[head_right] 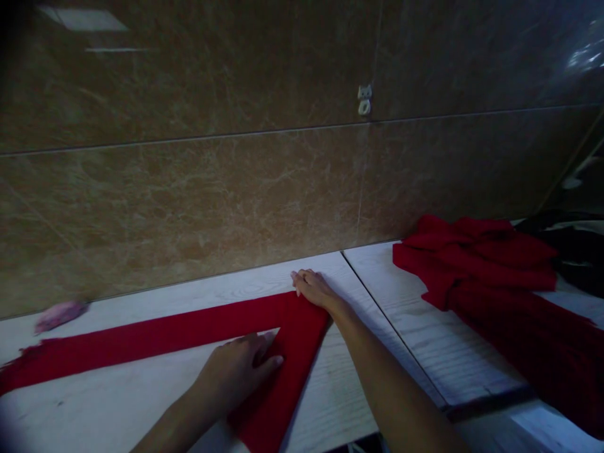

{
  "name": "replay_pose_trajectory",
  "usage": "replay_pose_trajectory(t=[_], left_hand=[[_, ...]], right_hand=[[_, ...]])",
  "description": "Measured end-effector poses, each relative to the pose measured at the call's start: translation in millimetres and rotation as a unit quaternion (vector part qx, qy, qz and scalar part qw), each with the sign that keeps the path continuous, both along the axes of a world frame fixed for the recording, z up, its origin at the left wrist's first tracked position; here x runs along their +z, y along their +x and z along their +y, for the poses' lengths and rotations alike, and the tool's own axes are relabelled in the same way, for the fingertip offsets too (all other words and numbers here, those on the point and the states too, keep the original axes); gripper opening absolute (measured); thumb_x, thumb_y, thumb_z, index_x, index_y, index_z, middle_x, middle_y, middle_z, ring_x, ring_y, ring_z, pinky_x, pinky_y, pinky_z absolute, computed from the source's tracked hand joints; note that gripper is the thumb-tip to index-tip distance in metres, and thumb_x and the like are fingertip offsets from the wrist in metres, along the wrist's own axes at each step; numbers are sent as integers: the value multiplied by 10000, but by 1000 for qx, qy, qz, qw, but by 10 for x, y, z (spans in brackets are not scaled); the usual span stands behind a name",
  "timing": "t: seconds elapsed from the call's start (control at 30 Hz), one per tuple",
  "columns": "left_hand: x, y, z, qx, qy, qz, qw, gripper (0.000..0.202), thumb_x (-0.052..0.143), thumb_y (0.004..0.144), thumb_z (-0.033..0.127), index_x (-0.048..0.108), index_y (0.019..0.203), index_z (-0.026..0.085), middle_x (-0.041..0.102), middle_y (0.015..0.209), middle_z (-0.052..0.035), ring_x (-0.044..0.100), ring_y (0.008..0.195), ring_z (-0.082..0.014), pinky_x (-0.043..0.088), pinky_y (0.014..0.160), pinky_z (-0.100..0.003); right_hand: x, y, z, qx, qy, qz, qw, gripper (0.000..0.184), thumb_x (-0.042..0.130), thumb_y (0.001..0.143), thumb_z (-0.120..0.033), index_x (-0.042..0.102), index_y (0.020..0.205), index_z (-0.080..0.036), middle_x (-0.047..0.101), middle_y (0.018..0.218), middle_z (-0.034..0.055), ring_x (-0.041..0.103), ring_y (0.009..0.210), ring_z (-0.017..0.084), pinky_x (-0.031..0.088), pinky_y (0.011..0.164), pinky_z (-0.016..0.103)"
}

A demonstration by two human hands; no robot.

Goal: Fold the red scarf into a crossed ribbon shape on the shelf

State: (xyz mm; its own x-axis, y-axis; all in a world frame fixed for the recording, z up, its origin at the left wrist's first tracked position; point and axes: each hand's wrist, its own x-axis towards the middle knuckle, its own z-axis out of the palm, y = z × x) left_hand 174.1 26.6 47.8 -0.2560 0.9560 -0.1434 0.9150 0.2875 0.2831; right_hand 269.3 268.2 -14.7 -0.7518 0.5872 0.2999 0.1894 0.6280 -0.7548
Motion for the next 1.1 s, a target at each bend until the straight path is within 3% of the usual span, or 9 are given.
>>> replay_pose_trajectory(t=[0.1, 0.17, 0.3, 0.43, 0.5, 0.6, 0.67, 0.97, 1.1], left_hand=[[-1, -33, -58, 47, 28, -95, 994, 244, 471, 1001, 344, 600, 1126, 179, 742, 912, -72, 707, 801, -215, 462, 679, -281], [-2, -23, -110, 67, 28, -95, 993, 322, 474, 1001, 393, 558, 1211, 163, 734, 954, -87, 708, 808, -231, 471, 688, -299], [-8, 110, -254, 40, -33, 16, 999, 380, 572, 917, 541, 656, 1054, 196, 720, 1027, -129, 709, 944, -336, 493, 778, -396], [-8, 172, -352, 25, -33, -66, 997, 224, 604, 867, 406, 654, 968, 212, 727, 957, -99, 701, 920, -306, 488, 782, -380], [-20, 120, -384, 53, -10, -183, 982, 196, 591, 845, 382, 593, 930, 206, 712, 869, -81, 692, 828, -275, 490, 713, -350], [-57, -6, -432, 101, 88, -373, 918, 393, 592, 835, 460, 483, 1119, 211, 694, 922, -66, 692, 785, -246, 511, 630, -315], [-73, -72, -463, 121, 144, -437, 880, 531, 619, 840, 523, 418, 1228, 220, 692, 965, -60, 702, 800, -237, 539, 647, -316], [3, -103, -588, 160, 250, -453, 841, 633, 742, 781, 576, 493, 1227, 201, 726, 995, -84, 738, 866, -273, 605, 725, -367], [-25, -157, -652, 193, 277, -429, 838, 652, 751, 755, 592, 526, 1220, 194, 746, 948, -78, 743, 806, -272, 596, 649, -340]], right_hand=[[17, 17, 14, 4, -2, 1, 1000, 651, 244, 1051, -615, 568, 635, -234, 674, 822, 35, 616, 853, 186, 432, 901, 317], [28, 33, 19, 4, -4, 3, 1000, 651, 236, 1053, -613, 561, 635, -234, 683, 839, 42, 624, 865, 191, 440, 895, 319], [33, 53, 20, 10, 0, 4, 1000, 596, 314, 1040, -614, 570, 665, -228, 669, 801, 41, 615, 838, 192, 443, 848, 316], [31, 53, 16, 12, -4, 14, 1000, 528, 382, 1019, -612, 593, 732, -222, 607, 707, 21, 573, 744, 190, 430, 783, 324], [38, 48, 16, 16, -13, 28, 999, 529, 393, 1003, -638, 611, 768, -218, 597, 706, 21, 570, 761, 199, 429, 792, 332], [63, 32, 13, 41, -38, 55, 997, 594, 355, 984, -703, 626, 791, -212, 622, 739, 33, 595, 797, 206, 444, 830, 342], [84, 18, 5, 69, -63, 68, 993, 661, 278, 988, -729, 639, 809, -206, 648, 748, 41, 615, 793, 205, 459, 844, 347], [123, -21, -78, 134, -121, 44, 983, 814, 258, 942, -825, 737, 911, -168, 615, 599, 23, 570, 654, 192, 456, 739, 346], [179, -39, -165, 153, -130, 20, 980, 823, 266, 946, -813, 753, 965, -149, 659, 632, 44, 554, 646, 185, 450, 712, 334]])
